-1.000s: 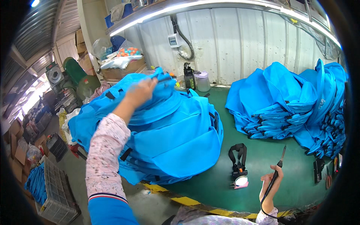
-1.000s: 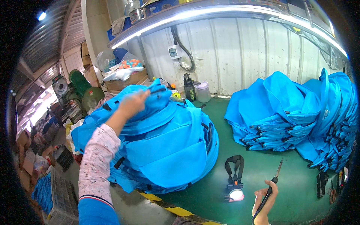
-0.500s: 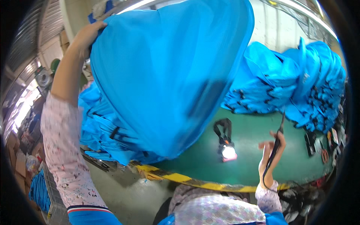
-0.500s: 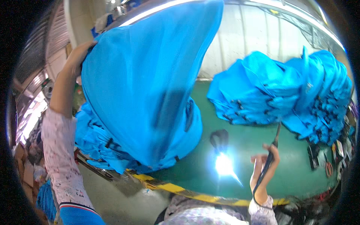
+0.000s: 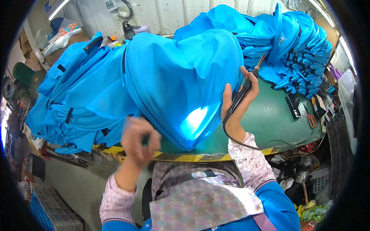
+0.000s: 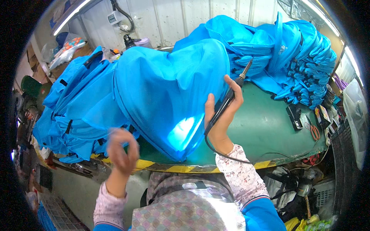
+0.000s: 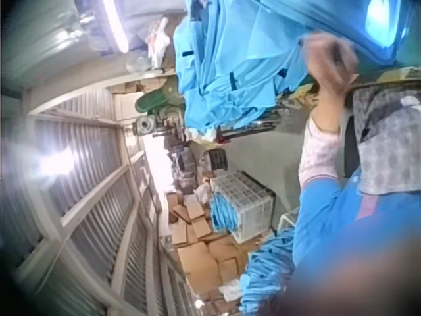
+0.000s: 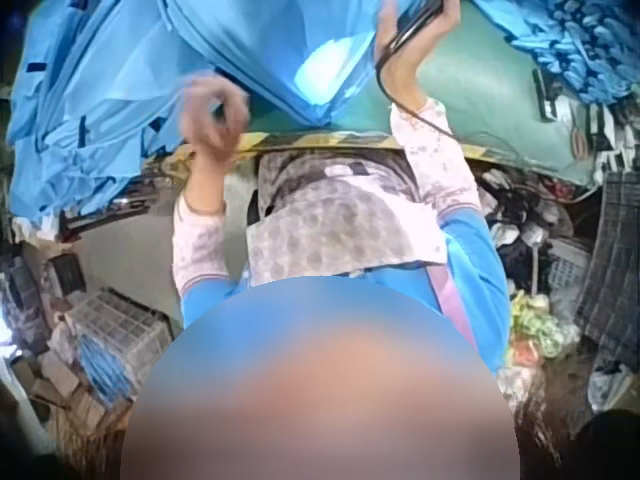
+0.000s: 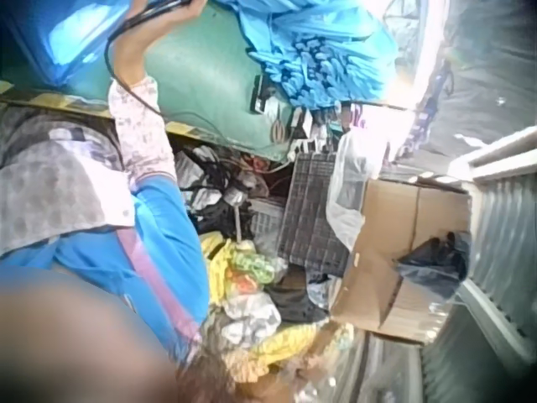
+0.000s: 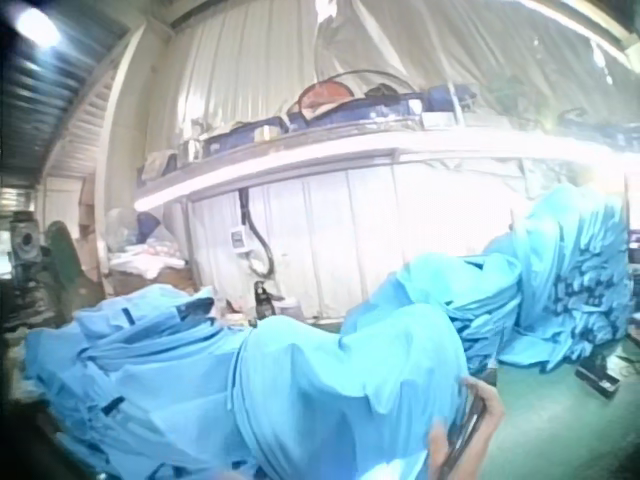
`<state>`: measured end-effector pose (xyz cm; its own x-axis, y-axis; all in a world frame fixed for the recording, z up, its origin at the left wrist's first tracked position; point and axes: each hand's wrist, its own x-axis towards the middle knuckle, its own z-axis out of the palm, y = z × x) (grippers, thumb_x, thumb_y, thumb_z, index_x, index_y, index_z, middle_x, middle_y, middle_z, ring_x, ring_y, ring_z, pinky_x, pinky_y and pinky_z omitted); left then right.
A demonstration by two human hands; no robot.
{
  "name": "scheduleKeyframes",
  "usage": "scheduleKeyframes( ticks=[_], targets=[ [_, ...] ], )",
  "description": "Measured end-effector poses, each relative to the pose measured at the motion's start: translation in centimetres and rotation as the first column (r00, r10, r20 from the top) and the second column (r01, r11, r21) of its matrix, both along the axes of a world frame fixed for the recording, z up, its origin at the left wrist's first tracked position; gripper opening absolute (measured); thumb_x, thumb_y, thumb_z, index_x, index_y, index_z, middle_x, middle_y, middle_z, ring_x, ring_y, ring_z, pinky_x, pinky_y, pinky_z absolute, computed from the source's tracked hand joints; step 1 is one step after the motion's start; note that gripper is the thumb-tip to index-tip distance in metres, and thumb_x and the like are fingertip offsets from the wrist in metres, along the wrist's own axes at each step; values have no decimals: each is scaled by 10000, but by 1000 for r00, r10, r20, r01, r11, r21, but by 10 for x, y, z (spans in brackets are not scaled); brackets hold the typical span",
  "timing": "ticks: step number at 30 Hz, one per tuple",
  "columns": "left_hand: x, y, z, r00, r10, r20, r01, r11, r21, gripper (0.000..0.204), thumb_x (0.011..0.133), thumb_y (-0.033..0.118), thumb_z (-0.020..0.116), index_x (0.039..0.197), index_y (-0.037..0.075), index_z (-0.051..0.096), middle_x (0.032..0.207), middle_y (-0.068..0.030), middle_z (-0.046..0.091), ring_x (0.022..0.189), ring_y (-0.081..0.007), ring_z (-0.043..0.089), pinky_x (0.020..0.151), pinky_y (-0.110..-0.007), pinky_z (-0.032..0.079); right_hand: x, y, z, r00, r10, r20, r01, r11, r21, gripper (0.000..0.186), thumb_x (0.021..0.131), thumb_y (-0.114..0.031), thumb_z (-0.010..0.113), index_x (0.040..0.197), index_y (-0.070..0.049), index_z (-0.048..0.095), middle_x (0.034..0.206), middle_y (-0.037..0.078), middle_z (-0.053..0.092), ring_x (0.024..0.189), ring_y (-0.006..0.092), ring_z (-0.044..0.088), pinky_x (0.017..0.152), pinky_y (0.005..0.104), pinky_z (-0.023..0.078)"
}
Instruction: The person uses a hot knife to seal seams on blue backpacks. They pick up each backpack, apply the hot knife along the edges, and place the finished backpacks into a pile on the table.
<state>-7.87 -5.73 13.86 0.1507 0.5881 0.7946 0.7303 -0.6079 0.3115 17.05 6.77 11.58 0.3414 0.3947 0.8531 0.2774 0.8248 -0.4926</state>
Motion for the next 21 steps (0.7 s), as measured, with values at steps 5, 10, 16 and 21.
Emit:
scheduleKeyframes(
  ticks=[5, 10, 16, 21],
  targets=[
    [16, 7, -65, 901, 121, 416, 306, 502, -809, 482, 796, 176, 824, 1190, -28, 635, 1260, -159, 650, 1057, -284, 653, 895, -379, 511, -1, 10, -2, 997, -53, 58, 51, 998, 35, 555, 971, -94, 584, 1434, -16, 288, 1418, 196, 457, 1288, 258, 451, 1065, 380, 341],
    [67, 55, -117, 591, 98, 801, 670, 493, -555, 443, 830, 82, 748, 1240, -11, 610, 1173, -95, 654, 1030, -201, 631, 902, -336, 497, -19, 16, -3, 995, -38, 96, 29, 995, 93, 562, 973, -103, 610, 1435, -22, 299, 1439, 198, 453, 1305, 267, 451, 1069, 374, 359],
    [88, 68, -127, 235, 188, 954, 825, 480, -298, 405, 873, 87, 714, 1252, 25, 586, 1084, -49, 646, 1003, -154, 621, 870, -309, 499, 6, 21, -14, 949, -173, 266, 144, 982, 124, 651, 862, -95, 761, 1390, -9, 392, 1423, 218, 495, 1262, 358, 474, 1091, 434, 360],
    [83, 75, -125, 364, 82, 928, 839, 403, -365, 565, 840, 86, 798, 1329, 31, 520, 1175, -56, 627, 1021, -150, 622, 885, -317, 515, 36, -37, -23, 946, -129, 298, 99, 988, 116, 529, 808, -72, 792, 1269, -31, 535, 1105, 163, 660, 985, 343, 560, 934, 459, 403]
  ],
)
